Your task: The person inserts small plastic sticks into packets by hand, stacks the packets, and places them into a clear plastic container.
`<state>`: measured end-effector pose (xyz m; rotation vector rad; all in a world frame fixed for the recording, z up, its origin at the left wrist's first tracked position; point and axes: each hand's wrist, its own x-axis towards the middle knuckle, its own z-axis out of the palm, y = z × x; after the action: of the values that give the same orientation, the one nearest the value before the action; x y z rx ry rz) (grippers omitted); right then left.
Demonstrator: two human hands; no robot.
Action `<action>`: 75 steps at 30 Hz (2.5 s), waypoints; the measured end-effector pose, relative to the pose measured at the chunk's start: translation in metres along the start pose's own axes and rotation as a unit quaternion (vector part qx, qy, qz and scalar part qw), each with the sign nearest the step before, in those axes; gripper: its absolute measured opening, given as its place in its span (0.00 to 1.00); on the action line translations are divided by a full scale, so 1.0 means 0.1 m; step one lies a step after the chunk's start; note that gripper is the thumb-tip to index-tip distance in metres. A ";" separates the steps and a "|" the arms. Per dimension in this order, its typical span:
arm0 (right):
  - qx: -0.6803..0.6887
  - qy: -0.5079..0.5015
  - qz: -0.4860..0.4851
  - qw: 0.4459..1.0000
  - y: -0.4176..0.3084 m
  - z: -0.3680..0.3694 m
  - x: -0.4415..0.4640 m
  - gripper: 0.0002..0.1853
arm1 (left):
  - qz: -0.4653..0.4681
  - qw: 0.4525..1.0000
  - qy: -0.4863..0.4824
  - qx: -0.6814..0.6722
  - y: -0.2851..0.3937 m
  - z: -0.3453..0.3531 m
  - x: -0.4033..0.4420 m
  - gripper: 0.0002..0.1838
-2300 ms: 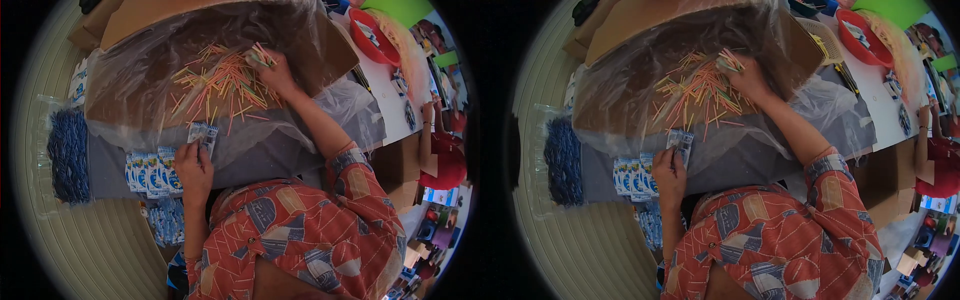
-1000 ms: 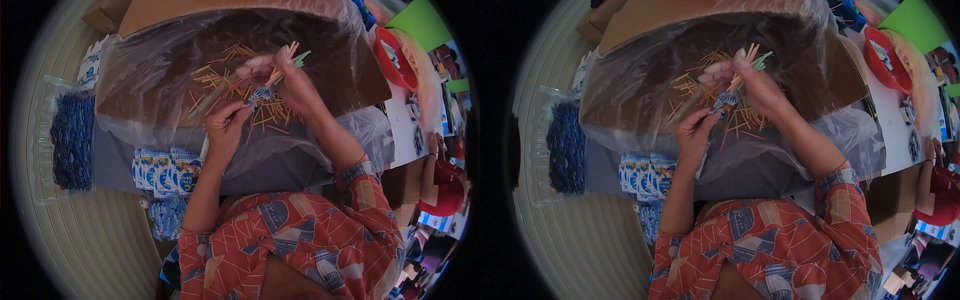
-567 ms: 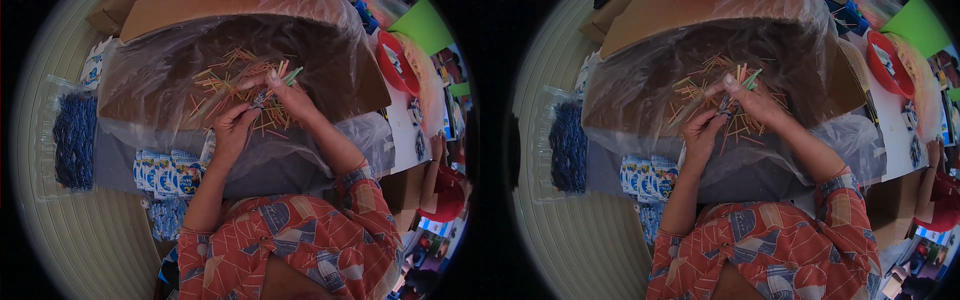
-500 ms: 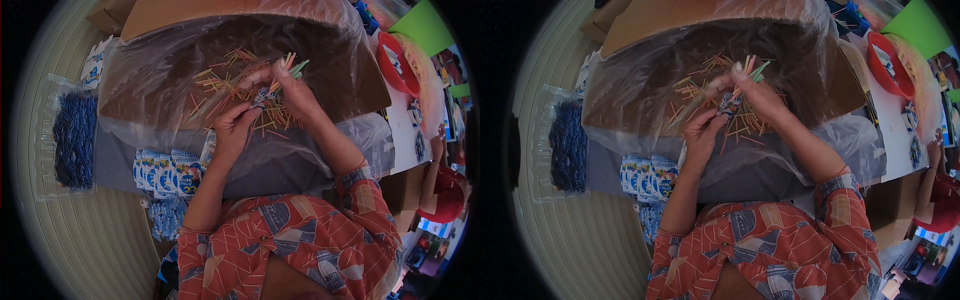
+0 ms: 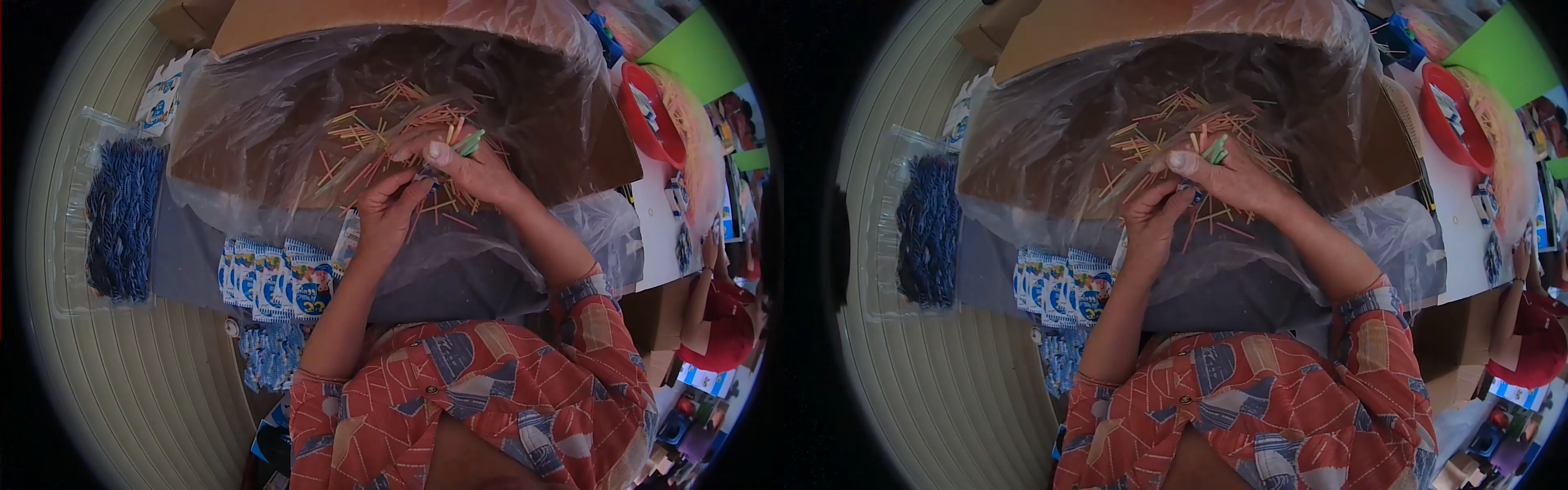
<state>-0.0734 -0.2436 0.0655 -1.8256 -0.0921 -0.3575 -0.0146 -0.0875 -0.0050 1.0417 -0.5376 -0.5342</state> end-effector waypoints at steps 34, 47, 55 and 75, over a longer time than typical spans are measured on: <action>-0.594 -0.032 0.338 0.729 0.57 -0.15 0.04 0.13 | 0.095 0.675 -0.023 0.732 0.64 -0.40 -0.86 0.14; -0.227 0.274 0.065 0.932 0.52 -0.33 -0.28 0.06 | 0.203 0.724 -0.018 0.659 0.28 -0.42 -0.83 0.13; 0.255 0.281 0.097 0.920 0.57 -0.28 -0.26 0.08 | 0.183 0.762 0.010 0.621 0.31 -0.48 -0.81 0.12; -0.016 0.137 0.068 0.988 0.61 -0.28 -0.30 0.29 | 0.219 0.729 0.015 0.648 0.43 -0.55 -0.77 0.09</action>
<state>-0.0921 -0.2840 0.0076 -1.7859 0.2297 -0.5108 -0.0306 0.0150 -0.0008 2.1515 -1.1484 0.4287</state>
